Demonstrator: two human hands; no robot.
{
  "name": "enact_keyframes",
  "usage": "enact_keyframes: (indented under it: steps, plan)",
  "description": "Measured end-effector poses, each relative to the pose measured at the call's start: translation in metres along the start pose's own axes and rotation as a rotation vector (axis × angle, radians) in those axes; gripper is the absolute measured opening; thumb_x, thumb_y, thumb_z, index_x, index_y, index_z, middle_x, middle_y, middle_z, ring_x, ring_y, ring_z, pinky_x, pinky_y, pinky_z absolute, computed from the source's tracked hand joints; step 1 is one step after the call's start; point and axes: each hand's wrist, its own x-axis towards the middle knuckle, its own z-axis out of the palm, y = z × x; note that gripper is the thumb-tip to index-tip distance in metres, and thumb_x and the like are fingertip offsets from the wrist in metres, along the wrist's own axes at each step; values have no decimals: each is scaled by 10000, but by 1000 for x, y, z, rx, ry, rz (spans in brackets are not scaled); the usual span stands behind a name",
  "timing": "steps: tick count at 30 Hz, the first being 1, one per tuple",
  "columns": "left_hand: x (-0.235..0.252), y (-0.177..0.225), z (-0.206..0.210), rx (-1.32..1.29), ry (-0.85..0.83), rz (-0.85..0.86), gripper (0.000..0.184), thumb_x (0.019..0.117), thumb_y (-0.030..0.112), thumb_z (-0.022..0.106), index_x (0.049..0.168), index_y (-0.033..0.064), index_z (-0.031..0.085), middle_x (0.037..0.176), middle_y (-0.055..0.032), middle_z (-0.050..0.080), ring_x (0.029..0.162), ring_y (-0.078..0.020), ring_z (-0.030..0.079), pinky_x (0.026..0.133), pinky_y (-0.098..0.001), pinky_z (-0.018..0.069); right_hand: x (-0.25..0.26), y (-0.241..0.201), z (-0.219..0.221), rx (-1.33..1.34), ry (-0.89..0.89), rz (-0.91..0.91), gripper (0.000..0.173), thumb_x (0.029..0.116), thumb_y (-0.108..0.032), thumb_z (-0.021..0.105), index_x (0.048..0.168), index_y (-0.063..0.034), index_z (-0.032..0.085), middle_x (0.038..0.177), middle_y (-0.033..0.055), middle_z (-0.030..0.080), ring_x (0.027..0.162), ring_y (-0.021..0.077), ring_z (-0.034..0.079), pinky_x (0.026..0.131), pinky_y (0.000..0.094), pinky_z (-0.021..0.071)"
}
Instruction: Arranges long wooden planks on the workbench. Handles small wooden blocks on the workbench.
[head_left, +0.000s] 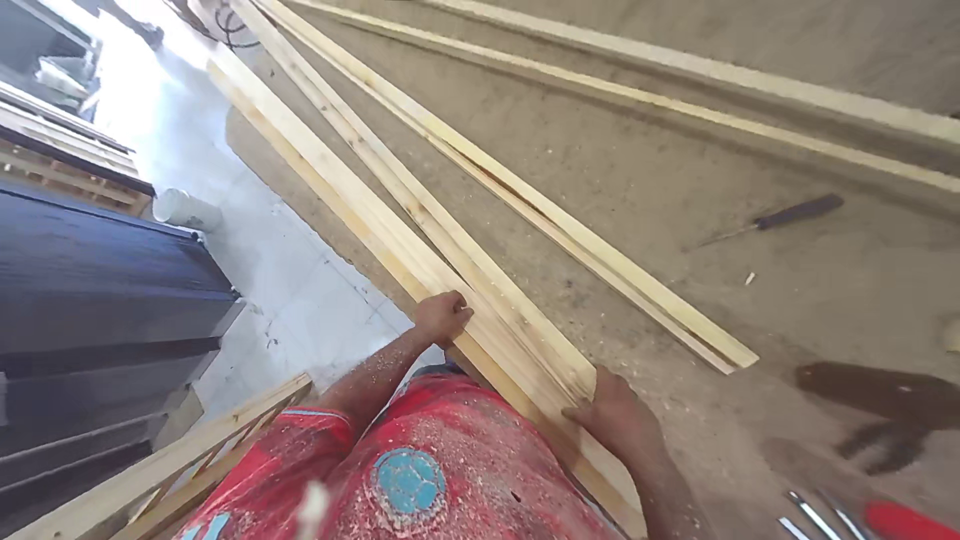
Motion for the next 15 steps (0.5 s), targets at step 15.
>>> enact_keyframes:
  steps: [15]
  plan:
    - [-1,-10,0,-13,-18,95,391,974,492,596,1217,199,686,1034,-20,747,984,-206,719,889,-540,584,-7,93,-50,-218,145,4,968,738,-391,899,1473,22,423,1330,361,563,1187,566,584,906,723,509]
